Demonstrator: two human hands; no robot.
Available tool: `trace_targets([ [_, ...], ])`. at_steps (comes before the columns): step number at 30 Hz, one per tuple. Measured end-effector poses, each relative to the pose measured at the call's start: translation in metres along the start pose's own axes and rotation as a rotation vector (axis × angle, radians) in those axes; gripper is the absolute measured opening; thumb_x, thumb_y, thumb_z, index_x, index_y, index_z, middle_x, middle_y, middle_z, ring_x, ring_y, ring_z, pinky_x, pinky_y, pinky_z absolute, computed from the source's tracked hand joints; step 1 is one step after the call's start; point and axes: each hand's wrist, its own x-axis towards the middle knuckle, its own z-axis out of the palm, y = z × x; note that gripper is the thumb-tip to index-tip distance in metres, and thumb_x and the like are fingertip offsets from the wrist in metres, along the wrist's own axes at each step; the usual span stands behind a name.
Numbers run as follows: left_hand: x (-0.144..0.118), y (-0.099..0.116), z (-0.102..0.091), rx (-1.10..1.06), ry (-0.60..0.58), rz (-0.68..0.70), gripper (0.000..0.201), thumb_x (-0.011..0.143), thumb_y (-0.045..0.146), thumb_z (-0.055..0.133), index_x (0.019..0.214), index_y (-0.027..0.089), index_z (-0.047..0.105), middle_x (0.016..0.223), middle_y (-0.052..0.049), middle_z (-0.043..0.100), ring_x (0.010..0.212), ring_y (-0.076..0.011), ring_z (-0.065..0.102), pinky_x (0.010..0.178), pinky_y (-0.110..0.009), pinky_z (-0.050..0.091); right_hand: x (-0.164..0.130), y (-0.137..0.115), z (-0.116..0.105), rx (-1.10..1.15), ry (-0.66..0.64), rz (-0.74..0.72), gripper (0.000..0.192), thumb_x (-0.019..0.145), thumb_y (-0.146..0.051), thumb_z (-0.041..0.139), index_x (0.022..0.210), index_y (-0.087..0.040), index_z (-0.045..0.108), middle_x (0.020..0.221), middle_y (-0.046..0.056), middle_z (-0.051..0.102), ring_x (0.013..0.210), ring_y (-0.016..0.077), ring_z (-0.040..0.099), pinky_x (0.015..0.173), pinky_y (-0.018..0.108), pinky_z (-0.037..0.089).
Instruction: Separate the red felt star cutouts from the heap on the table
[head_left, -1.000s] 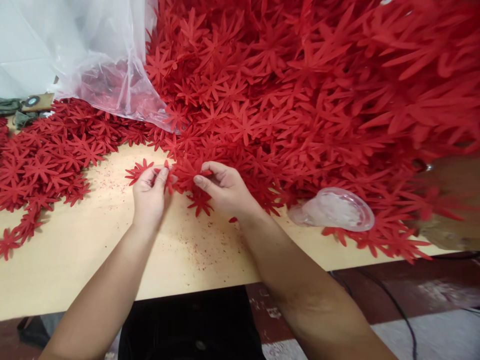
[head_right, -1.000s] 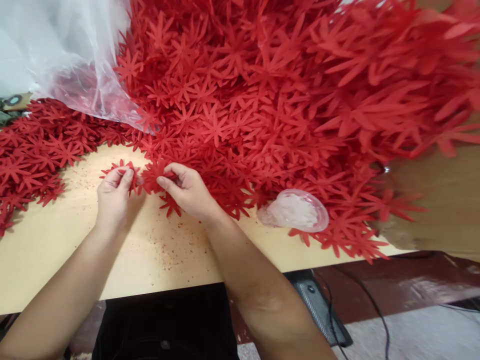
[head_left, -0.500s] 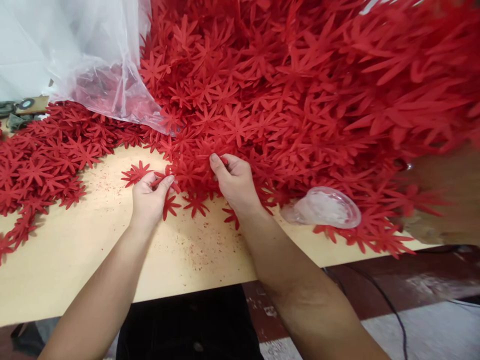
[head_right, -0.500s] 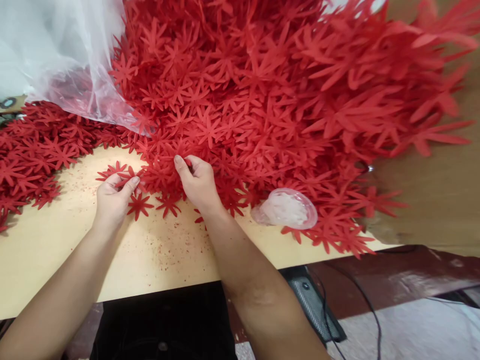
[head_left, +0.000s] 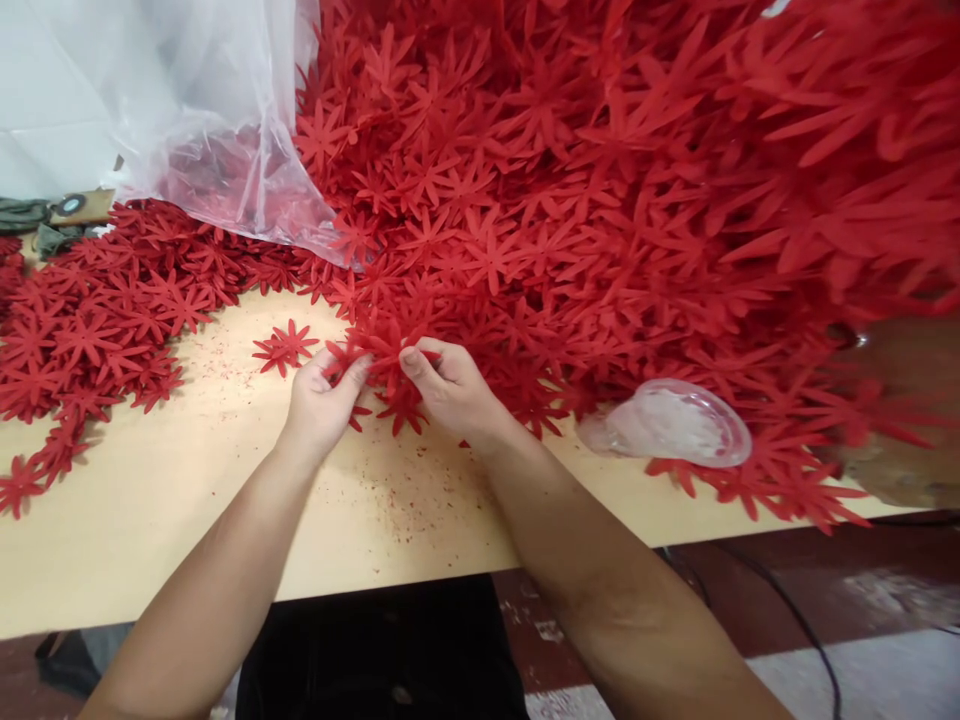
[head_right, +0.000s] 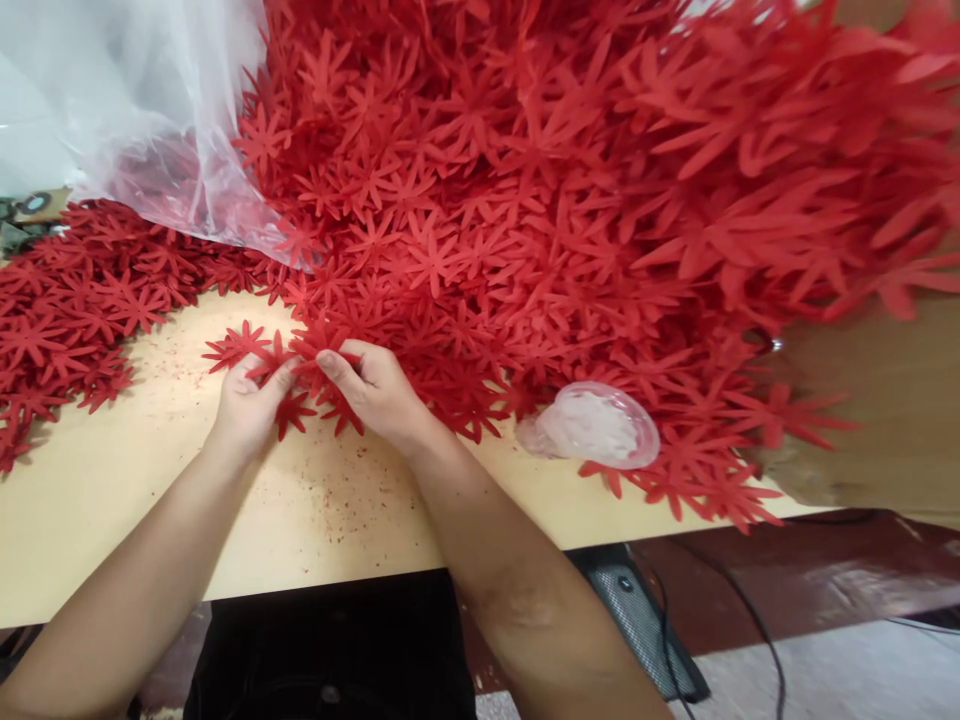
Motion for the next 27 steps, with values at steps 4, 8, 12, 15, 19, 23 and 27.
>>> trace_targets([
  [4, 0.001, 0.003, -0.003, 0.008, 0.069, -0.023, 0.027, 0.067, 0.04, 0.076, 0.073, 0.018, 0.061, 0.068, 0.0, 0.067, 0.061, -0.0111, 0.061, 0.064, -0.028, 0.053, 0.003, 0.003, -0.004, 0.002, 0.04, 0.005, 0.06, 0.072, -0.077, 0.051, 0.056, -0.022, 0.033, 0.055, -0.005, 0.025, 0.05, 0.0076, 0.025, 0.045, 0.025, 0.023],
  [8, -0.003, 0.005, 0.002, -0.01, -0.083, -0.023, 0.035, 0.062, 0.042, 0.08, 0.082, 0.017, 0.065, 0.079, -0.003, 0.071, 0.072, -0.0138, 0.065, 0.072, -0.029, 0.053, 0.003, 0.007, -0.002, -0.064, -0.017, 0.003, 0.059, 0.075, -0.077, 0.047, 0.058, -0.021, 0.039, 0.057, -0.004, 0.034, 0.054, 0.0086, 0.033, 0.05, 0.025, 0.028],
  [12, -0.004, 0.003, 0.003, -0.016, 0.011, -0.057, 0.036, 0.056, 0.038, 0.083, 0.078, 0.016, 0.064, 0.069, 0.0, 0.069, 0.065, -0.0117, 0.064, 0.066, -0.025, 0.052, 0.0, 0.012, 0.005, -0.181, -0.057, 0.004, 0.06, 0.08, -0.077, 0.035, 0.057, -0.021, 0.036, 0.056, -0.004, 0.034, 0.052, 0.0085, 0.033, 0.051, 0.026, 0.026],
  [15, 0.0, 0.004, -0.003, -0.089, 0.203, -0.064, 0.039, 0.05, 0.035, 0.085, 0.072, 0.016, 0.059, 0.059, 0.004, 0.064, 0.052, -0.0088, 0.058, 0.057, -0.022, 0.05, 0.002, 0.012, 0.005, -0.199, -0.038, -0.03, 0.055, 0.086, -0.068, 0.034, 0.057, -0.022, 0.031, 0.056, -0.005, 0.031, 0.052, 0.0085, 0.031, 0.052, 0.026, 0.026],
  [19, 0.005, 0.008, -0.006, -0.062, 0.195, -0.08, 0.042, 0.05, 0.035, 0.085, 0.079, 0.015, 0.062, 0.068, 0.001, 0.067, 0.058, -0.0097, 0.061, 0.058, -0.022, 0.051, 0.012, 0.014, -0.007, -0.26, 0.253, -0.073, 0.04, 0.084, -0.05, 0.047, 0.06, -0.022, 0.032, 0.057, -0.006, 0.03, 0.054, 0.0098, 0.032, 0.056, 0.026, 0.028],
  [23, 0.013, 0.008, 0.006, 0.199, 0.018, 0.014, 0.048, 0.061, 0.03, 0.079, 0.105, 0.017, 0.065, 0.11, -0.009, 0.067, 0.098, -0.0186, 0.064, 0.086, -0.033, 0.053, 0.023, 0.026, -0.019, -0.297, 0.474, -0.097, 0.019, 0.078, -0.035, 0.05, 0.067, -0.022, 0.042, 0.064, -0.002, 0.044, 0.064, 0.014, 0.042, 0.067, 0.029, 0.037],
  [27, 0.028, 0.012, 0.015, 0.529, 0.024, 0.218, 0.046, 0.07, 0.023, 0.068, 0.116, 0.019, 0.063, 0.136, -0.012, 0.049, 0.125, -0.0259, 0.05, 0.103, -0.043, 0.043, 0.027, 0.034, -0.02, -0.229, 0.491, -0.125, 0.011, 0.075, -0.031, 0.05, 0.074, -0.02, 0.052, 0.077, 0.004, 0.057, 0.077, 0.0179, 0.053, 0.077, 0.034, 0.043],
])
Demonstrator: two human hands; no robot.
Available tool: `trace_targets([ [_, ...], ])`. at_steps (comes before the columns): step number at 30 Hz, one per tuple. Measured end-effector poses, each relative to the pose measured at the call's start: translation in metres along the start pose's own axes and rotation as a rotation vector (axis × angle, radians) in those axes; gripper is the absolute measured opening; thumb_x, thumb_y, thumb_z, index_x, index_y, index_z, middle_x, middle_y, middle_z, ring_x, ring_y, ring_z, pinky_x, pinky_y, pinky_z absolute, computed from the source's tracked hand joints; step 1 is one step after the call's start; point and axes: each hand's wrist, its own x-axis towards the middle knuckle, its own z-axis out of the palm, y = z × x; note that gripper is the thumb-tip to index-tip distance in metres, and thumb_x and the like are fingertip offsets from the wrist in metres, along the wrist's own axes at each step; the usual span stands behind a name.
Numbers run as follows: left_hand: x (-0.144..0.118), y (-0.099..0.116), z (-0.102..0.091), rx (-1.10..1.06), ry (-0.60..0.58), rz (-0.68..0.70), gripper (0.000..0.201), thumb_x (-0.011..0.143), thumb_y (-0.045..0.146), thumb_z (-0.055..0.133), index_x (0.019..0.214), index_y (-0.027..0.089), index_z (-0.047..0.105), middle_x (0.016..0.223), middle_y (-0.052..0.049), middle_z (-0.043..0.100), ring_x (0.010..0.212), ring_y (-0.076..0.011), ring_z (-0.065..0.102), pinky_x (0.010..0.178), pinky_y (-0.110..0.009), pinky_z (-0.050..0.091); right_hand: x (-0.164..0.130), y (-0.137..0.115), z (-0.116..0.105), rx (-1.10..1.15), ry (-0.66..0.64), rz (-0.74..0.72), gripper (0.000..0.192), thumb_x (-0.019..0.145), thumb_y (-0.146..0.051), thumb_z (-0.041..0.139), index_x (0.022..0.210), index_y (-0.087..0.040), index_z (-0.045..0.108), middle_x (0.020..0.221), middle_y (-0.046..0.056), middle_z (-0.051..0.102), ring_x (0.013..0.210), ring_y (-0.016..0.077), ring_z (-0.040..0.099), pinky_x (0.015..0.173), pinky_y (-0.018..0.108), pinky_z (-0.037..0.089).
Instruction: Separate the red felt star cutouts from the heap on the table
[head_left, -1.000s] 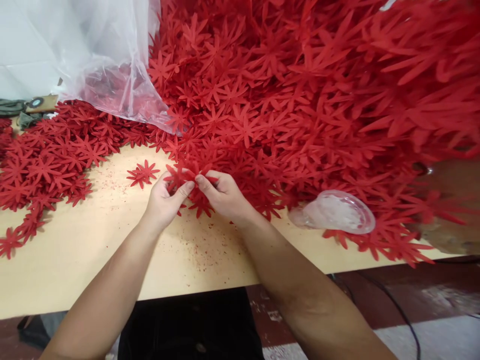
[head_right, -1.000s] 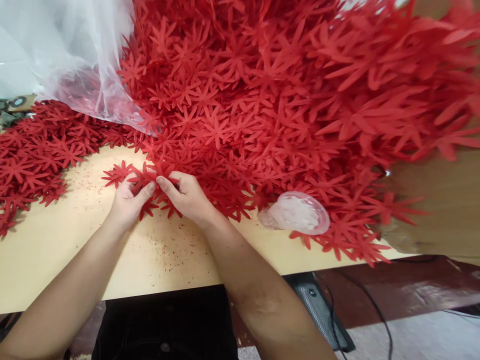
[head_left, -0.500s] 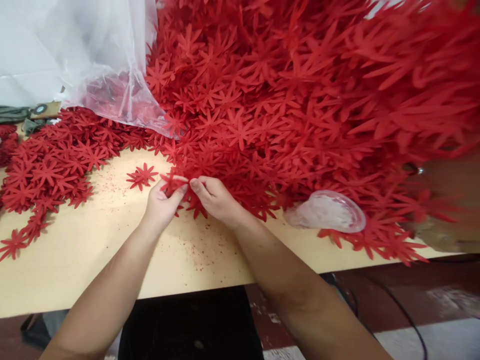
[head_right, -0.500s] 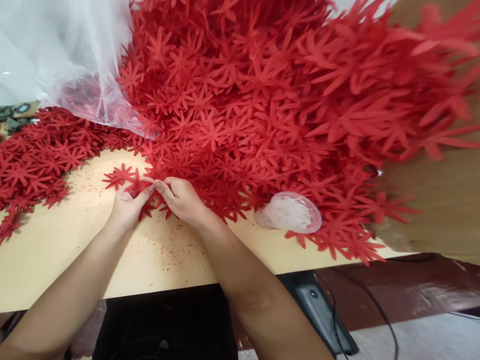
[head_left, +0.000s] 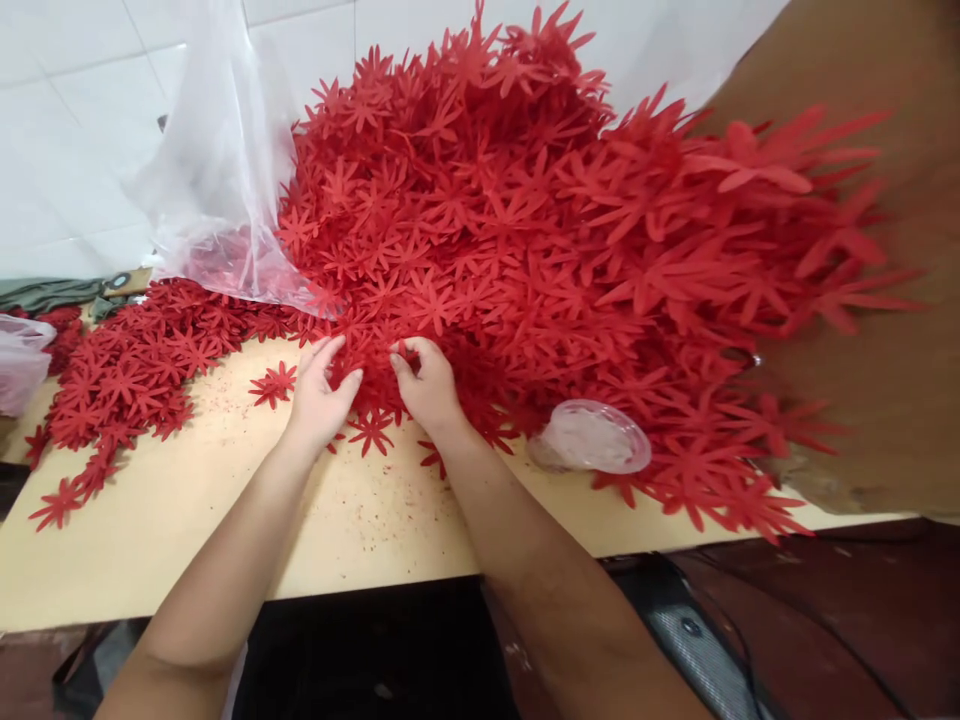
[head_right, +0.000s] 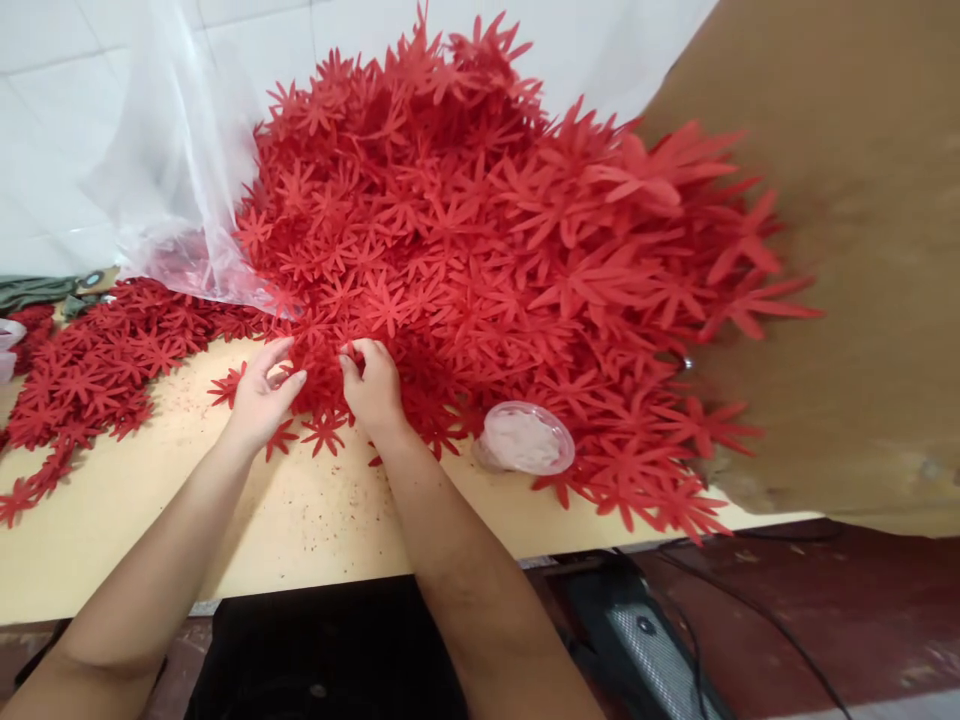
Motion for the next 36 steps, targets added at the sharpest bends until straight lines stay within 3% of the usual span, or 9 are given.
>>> trace_targets([
  [5, 0.005, 0.0, -0.023, 0.313, 0.044, 0.147, 0.038, 0.077, 0.018, 0.054, 0.113, 0.017, 0.064, 0.124, -0.011, 0.056, 0.117, -0.0228, 0.055, 0.104, -0.042, 0.044, -0.002, -0.007, -0.005, 0.042, 0.018, 0.094, 0.028, 0.079, -0.046, 0.051, 0.074, -0.019, 0.054, 0.063, 0.0, 0.053, 0.057, 0.0135, 0.047, 0.06, 0.029, 0.042],
  [9, -0.002, -0.015, -0.059, 0.654, 0.056, 0.101, 0.037, 0.077, 0.017, 0.056, 0.112, 0.011, 0.066, 0.123, -0.015, 0.058, 0.119, -0.0259, 0.054, 0.107, -0.041, 0.041, 0.0, 0.0, -0.009, -0.061, 0.129, 0.07, 0.035, 0.076, -0.047, 0.055, 0.088, -0.015, 0.061, 0.072, 0.004, 0.057, 0.062, 0.0159, 0.05, 0.062, 0.032, 0.045],
  [13, 0.0, -0.03, -0.086, 0.922, 0.0, -0.023, 0.046, 0.08, 0.029, 0.06, 0.123, 0.011, 0.06, 0.132, -0.017, 0.054, 0.125, -0.0294, 0.049, 0.11, -0.041, 0.036, -0.001, 0.012, -0.003, -0.294, 0.159, -0.164, 0.05, 0.073, -0.046, 0.062, 0.11, -0.012, 0.064, 0.104, 0.017, 0.057, 0.095, 0.028, 0.052, 0.085, 0.048, 0.045],
  [16, 0.004, -0.033, -0.087, 0.987, -0.088, -0.09, 0.044, 0.08, 0.036, 0.061, 0.119, 0.015, 0.062, 0.126, -0.015, 0.057, 0.121, -0.0293, 0.051, 0.106, -0.041, 0.039, -0.008, 0.004, -0.001, -0.436, 0.192, -0.369, 0.048, 0.076, -0.046, 0.062, 0.11, -0.013, 0.066, 0.115, 0.02, 0.053, 0.108, 0.0331, 0.045, 0.094, 0.055, 0.039],
  [20, 0.005, -0.029, -0.074, 1.016, -0.113, -0.116, 0.041, 0.082, 0.034, 0.057, 0.12, 0.02, 0.06, 0.119, -0.013, 0.059, 0.114, -0.0296, 0.055, 0.1, -0.044, 0.043, -0.032, -0.025, 0.01, -0.321, -0.129, -0.672, 0.038, 0.084, -0.039, 0.059, 0.111, -0.013, 0.065, 0.105, 0.015, 0.061, 0.1, 0.0265, 0.049, 0.092, 0.047, 0.042],
  [24, 0.007, -0.032, -0.072, 0.846, -0.008, -0.124, 0.042, 0.076, 0.017, 0.058, 0.118, 0.019, 0.058, 0.115, -0.012, 0.057, 0.105, -0.0243, 0.062, 0.097, -0.039, 0.047, -0.061, -0.042, 0.034, -0.29, -0.662, -0.735, 0.038, 0.08, -0.041, 0.066, 0.106, -0.013, 0.068, 0.108, 0.013, 0.063, 0.107, 0.0265, 0.046, 0.093, 0.042, 0.042],
  [27, 0.011, -0.039, -0.078, 0.499, 0.095, -0.155, 0.044, 0.068, 0.007, 0.056, 0.11, 0.018, 0.058, 0.103, -0.008, 0.061, 0.086, -0.017, 0.066, 0.082, -0.033, 0.053, -0.068, -0.043, 0.045, -0.417, -0.86, -0.636, 0.022, 0.086, -0.027, 0.06, 0.102, -0.016, 0.07, 0.105, 0.012, 0.063, 0.107, 0.025, 0.045, 0.091, 0.041, 0.041],
  [31, 0.015, -0.041, -0.088, 0.103, 0.15, -0.222, 0.04, 0.061, 0.01, 0.058, 0.101, 0.017, 0.056, 0.09, -0.003, 0.062, 0.062, -0.0102, 0.06, 0.056, -0.022, 0.049, -0.051, -0.037, 0.038, -0.6, -0.836, -0.526, 0.03, 0.086, -0.004, 0.047, 0.104, -0.014, 0.069, 0.107, 0.011, 0.063, 0.103, 0.0225, 0.047, 0.087, 0.037, 0.038],
  [36, 0.006, -0.025, -0.088, -0.067, 0.11, -0.154, 0.056, 0.054, 0.02, 0.068, 0.109, 0.018, 0.053, 0.085, 0.001, 0.059, 0.062, -0.0097, 0.062, 0.06, -0.024, 0.051, -0.027, -0.036, 0.018, -0.662, -0.647, -0.329, 0.023, 0.088, -0.012, 0.049, 0.098, -0.014, 0.07, 0.106, 0.013, 0.066, 0.104, 0.0236, 0.049, 0.091, 0.039, 0.036],
])
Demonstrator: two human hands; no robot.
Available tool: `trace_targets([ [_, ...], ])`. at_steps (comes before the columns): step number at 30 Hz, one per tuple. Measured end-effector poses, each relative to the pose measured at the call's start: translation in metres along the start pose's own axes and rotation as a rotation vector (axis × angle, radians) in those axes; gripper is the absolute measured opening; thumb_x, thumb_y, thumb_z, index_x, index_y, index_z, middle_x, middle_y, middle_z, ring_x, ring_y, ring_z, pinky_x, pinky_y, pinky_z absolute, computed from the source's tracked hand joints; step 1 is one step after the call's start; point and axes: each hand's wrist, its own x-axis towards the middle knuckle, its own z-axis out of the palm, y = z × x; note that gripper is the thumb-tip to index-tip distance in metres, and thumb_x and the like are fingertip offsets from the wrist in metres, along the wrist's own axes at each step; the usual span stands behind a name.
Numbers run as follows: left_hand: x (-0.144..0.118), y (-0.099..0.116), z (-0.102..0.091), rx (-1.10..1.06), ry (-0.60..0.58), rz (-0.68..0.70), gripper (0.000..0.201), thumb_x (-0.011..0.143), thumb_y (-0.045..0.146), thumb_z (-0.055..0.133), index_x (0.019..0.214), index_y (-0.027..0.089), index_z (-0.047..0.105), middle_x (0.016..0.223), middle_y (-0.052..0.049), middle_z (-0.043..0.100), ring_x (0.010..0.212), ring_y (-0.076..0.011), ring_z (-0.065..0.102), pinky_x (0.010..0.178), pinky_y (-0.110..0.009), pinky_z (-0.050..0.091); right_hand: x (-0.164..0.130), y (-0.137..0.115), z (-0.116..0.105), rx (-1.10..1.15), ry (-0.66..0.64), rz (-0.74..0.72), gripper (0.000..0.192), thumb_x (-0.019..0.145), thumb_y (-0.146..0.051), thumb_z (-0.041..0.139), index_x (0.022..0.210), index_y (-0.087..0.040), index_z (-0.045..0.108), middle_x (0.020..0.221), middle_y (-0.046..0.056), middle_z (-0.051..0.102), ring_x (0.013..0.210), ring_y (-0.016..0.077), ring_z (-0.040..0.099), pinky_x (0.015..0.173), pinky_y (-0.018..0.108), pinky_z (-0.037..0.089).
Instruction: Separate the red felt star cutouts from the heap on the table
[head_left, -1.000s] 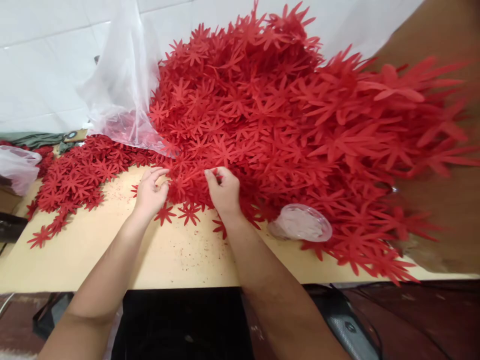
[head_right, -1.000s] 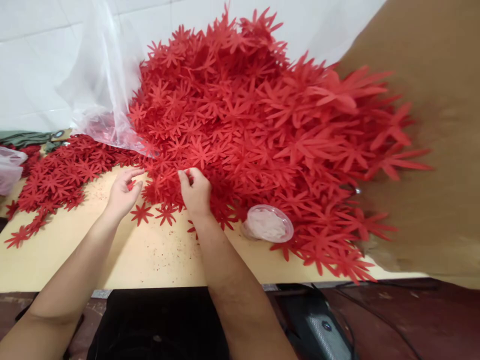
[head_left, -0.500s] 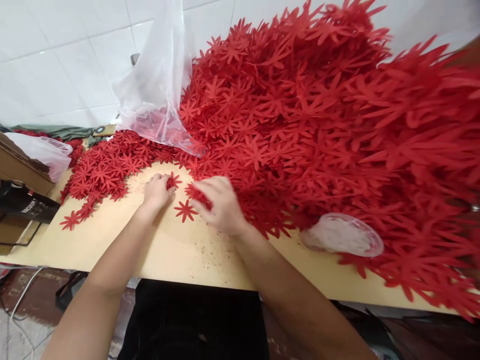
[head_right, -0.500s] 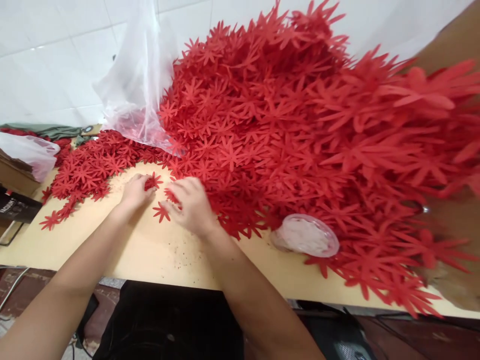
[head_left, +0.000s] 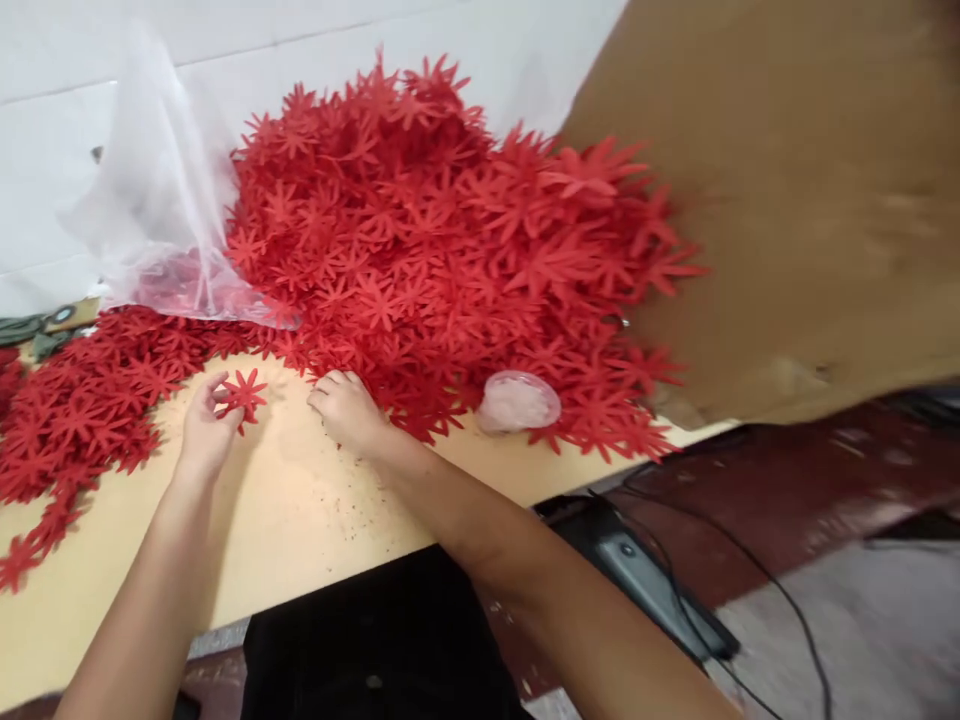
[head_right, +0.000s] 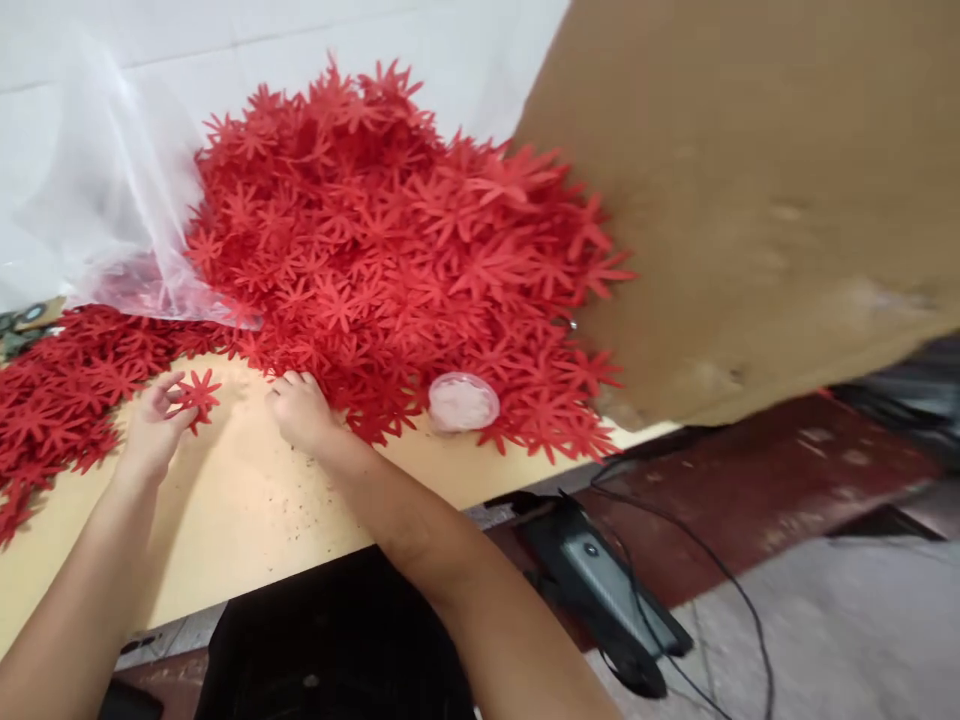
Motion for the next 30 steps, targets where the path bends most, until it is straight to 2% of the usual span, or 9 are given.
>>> trace_targets([
  [4, -0.024, 0.015, 0.008, -0.04, -0.117, 0.007, 0.065, 0.054, 0.026, 0.071, 0.116, 0.018, 0.052, 0.084, 0.0, 0.061, 0.069, -0.0124, 0.064, 0.063, -0.026, 0.052, -0.003, -0.015, -0.014, 0.277, 0.271, 0.127, 0.029, 0.089, -0.033, 0.056, 0.109, -0.014, 0.067, 0.112, 0.012, 0.066, 0.109, 0.0223, 0.051, 0.098, 0.038, 0.039],
  [6, -0.034, 0.019, 0.015, -0.036, -0.13, 0.025, 0.069, 0.056, 0.028, 0.071, 0.121, 0.017, 0.05, 0.083, 0.0, 0.063, 0.069, -0.0126, 0.063, 0.063, -0.025, 0.051, -0.004, -0.029, -0.015, 0.429, 0.346, 0.152, 0.038, 0.085, -0.036, 0.061, 0.115, -0.012, 0.063, 0.114, 0.013, 0.065, 0.11, 0.0211, 0.053, 0.099, 0.035, 0.041],
  [9, -0.043, 0.021, 0.027, -0.047, -0.132, 0.051, 0.07, 0.057, 0.029, 0.07, 0.122, 0.016, 0.05, 0.082, -0.001, 0.064, 0.071, -0.0139, 0.064, 0.066, -0.027, 0.053, -0.004, -0.044, -0.01, 0.607, 0.337, 0.199, 0.043, 0.08, -0.036, 0.066, 0.115, -0.013, 0.059, 0.113, 0.013, 0.065, 0.108, 0.0217, 0.057, 0.096, 0.036, 0.044],
  [13, -0.047, 0.021, 0.036, -0.055, -0.219, 0.039, 0.046, 0.06, 0.034, 0.069, 0.1, 0.015, 0.06, 0.087, -0.005, 0.068, 0.074, -0.0161, 0.064, 0.068, -0.029, 0.054, -0.001, -0.047, -0.002, 0.887, 0.304, 0.309, 0.01, 0.082, -0.026, 0.06, 0.087, -0.018, 0.056, 0.089, 0.004, 0.066, 0.081, 0.0162, 0.062, 0.078, 0.032, 0.051],
  [16, -0.047, 0.022, 0.032, -0.013, -0.244, -0.006, 0.044, 0.057, 0.036, 0.073, 0.095, 0.015, 0.063, 0.08, -0.004, 0.068, 0.067, -0.0149, 0.063, 0.063, -0.028, 0.054, 0.001, -0.04, -0.006, 1.14, 0.347, 0.382, 0.01, 0.08, -0.024, 0.058, 0.077, -0.02, 0.049, 0.071, -0.003, 0.058, 0.065, 0.0107, 0.057, 0.066, 0.026, 0.051],
  [20, -0.044, 0.023, 0.019, 0.008, -0.221, -0.049, 0.052, 0.054, 0.038, 0.075, 0.1, 0.015, 0.065, 0.08, -0.005, 0.071, 0.063, -0.0138, 0.062, 0.057, -0.025, 0.051, -0.001, -0.024, -0.021, 1.406, 0.476, 0.543, 0.01, 0.08, -0.023, 0.056, 0.08, -0.022, 0.046, 0.064, -0.008, 0.05, 0.054, 0.0079, 0.052, 0.06, 0.024, 0.052],
  [24, -0.039, 0.024, 0.011, 0.035, -0.182, -0.051, 0.047, 0.053, 0.038, 0.076, 0.095, 0.019, 0.068, 0.083, -0.007, 0.075, 0.066, -0.0167, 0.065, 0.052, -0.024, 0.049, -0.014, -0.016, -0.031, 1.471, 0.519, 0.581, 0.011, 0.081, -0.024, 0.054, 0.082, -0.023, 0.043, 0.058, -0.009, 0.05, 0.047, 0.0078, 0.052, 0.052, 0.022, 0.047],
  [27, -0.036, 0.023, 0.01, 0.073, -0.161, -0.085, 0.043, 0.052, 0.036, 0.077, 0.091, 0.021, 0.068, 0.072, -0.001, 0.073, 0.056, -0.0139, 0.061, 0.049, -0.023, 0.048, -0.026, -0.019, -0.035, 1.426, 0.491, 0.545, 0.014, 0.081, -0.026, 0.056, 0.08, -0.023, 0.043, 0.053, -0.01, 0.049, 0.046, 0.0079, 0.052, 0.051, 0.021, 0.044],
  [30, -0.03, 0.02, 0.011, 0.108, -0.154, -0.124, 0.041, 0.056, 0.035, 0.076, 0.094, 0.025, 0.067, 0.062, 0.006, 0.069, 0.051, -0.0114, 0.059, 0.051, -0.021, 0.047, -0.035, -0.022, -0.04, 1.383, 0.479, 0.522, 0.009, 0.081, -0.02, 0.052, 0.079, -0.023, 0.044, 0.051, -0.009, 0.051, 0.046, 0.0074, 0.05, 0.05, 0.02, 0.041],
])
